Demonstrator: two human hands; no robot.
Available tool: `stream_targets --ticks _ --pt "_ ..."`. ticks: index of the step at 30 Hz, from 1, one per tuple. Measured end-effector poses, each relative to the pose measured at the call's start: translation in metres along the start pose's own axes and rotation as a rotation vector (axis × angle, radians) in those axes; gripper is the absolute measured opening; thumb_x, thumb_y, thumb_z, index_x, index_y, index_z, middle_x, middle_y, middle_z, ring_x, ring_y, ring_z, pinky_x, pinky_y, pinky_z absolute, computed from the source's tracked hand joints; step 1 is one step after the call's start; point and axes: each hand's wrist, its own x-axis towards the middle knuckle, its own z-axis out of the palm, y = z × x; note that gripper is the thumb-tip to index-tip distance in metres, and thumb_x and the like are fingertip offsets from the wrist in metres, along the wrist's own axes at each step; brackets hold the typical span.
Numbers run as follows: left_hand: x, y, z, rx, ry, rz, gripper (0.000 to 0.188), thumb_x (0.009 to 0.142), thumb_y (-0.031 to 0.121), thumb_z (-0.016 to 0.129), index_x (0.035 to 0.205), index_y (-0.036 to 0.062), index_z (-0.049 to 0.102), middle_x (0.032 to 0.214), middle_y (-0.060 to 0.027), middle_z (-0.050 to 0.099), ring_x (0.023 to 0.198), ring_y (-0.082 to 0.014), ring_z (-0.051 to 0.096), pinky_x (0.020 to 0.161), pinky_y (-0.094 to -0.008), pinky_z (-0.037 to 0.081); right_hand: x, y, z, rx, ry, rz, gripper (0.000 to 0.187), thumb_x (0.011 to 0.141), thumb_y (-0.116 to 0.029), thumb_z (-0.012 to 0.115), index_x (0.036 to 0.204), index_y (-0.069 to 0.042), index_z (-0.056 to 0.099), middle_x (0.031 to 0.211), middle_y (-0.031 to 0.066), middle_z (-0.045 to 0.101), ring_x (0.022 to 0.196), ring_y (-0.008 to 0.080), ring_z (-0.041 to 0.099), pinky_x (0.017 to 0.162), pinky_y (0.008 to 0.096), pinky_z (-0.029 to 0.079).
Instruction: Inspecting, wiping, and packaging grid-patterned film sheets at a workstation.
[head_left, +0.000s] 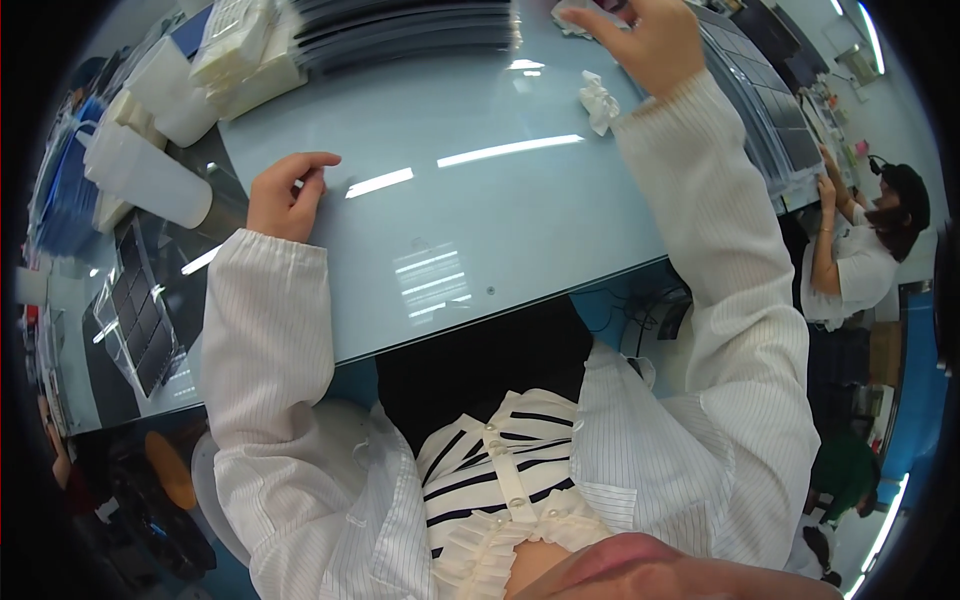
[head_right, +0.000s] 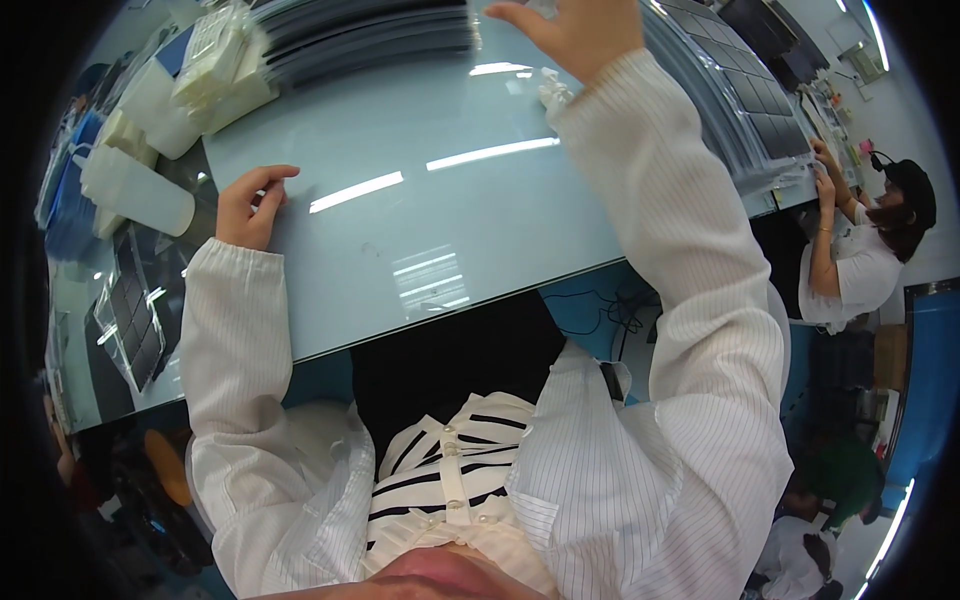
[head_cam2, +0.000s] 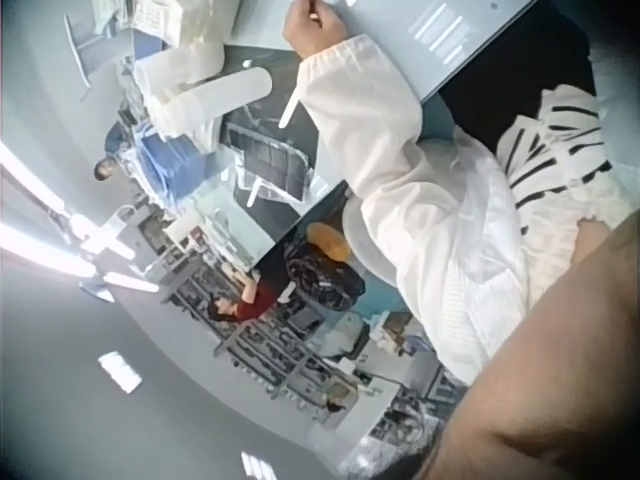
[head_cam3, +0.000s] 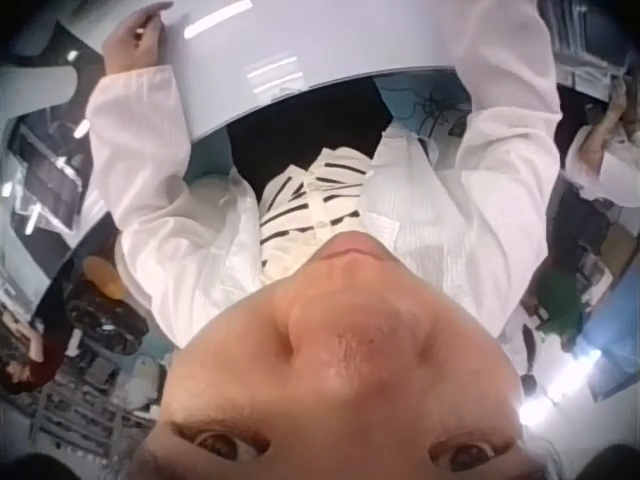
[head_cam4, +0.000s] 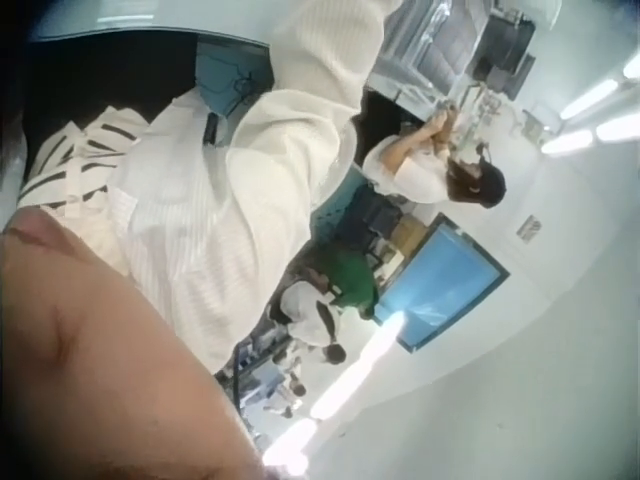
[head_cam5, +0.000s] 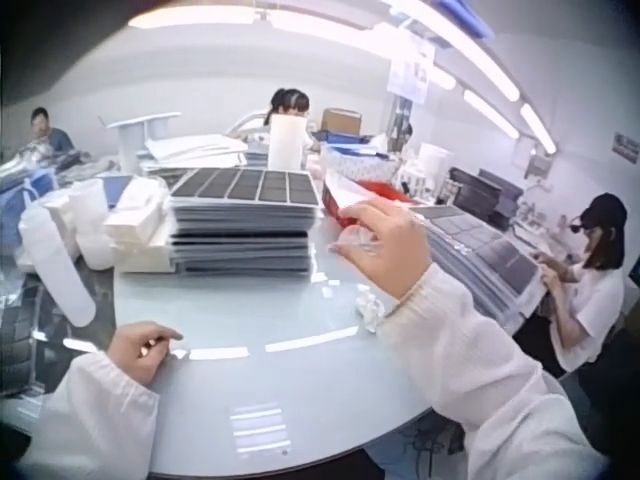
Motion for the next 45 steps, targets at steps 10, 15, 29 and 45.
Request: stream_targets --ticks 10,15,29,45 --pt "-0.002 0.003 0.002 0.024 0.073 0.095 0.021 0.084 -0.003 0.051 0.096 0.0028 0.067 0.078 -0.0063 0.064 0.067 -0.0117 0.058 0.058 -0.0228 0.044 0.038 0.076 0.116 -0.001 -0.133 -0.007 0.031 0.081 -0.016 0.059 0.11 -0.003 0.06 0.103 0.0172 0.063 0.1 0.0325 0.058 0.086 0.038 0.046" --pt "-0.006 0.014 -0.003 0.065 0.052 0.113 0.018 0.085 0.0 0.052 0.095 0.0028 0.067 0.079 -0.0094 0.064 0.063 -0.0179 0.057 0.059 -0.028 0.046 0.046 0.077 0.121 -0.254 -0.091 -0.029 0.012 0.082 -0.012 0.055 0.088 -0.006 0.064 0.083 0.0137 0.065 0.078 0.0331 0.063 0.07 0.0414 0.049" --pt "-0.001 0.013 -0.001 0.115 0.071 0.175 0.018 0.086 0.002 0.051 0.094 0.0033 0.067 0.078 -0.0094 0.065 0.059 -0.0183 0.056 0.059 -0.0271 0.047 0.064 0.046 0.066 0.299 -0.082 0.275 0.013 0.074 -0.012 0.07 0.083 -0.003 0.07 0.068 0.01 0.067 0.061 0.0158 0.063 0.056 0.028 0.047" --pt "-0.003 0.003 -0.007 -1.055 -0.001 -0.273 0.038 0.088 0.027 0.062 0.114 0.0016 0.052 0.101 -0.0085 0.063 0.094 -0.018 0.061 0.082 -0.0296 0.05 -0.084 -0.141 0.033 0.461 -0.089 -0.736 0.021 0.067 -0.011 0.075 0.084 0.0 0.068 0.071 0.0001 0.047 0.05 0.0075 0.041 0.042 0.0235 0.026"
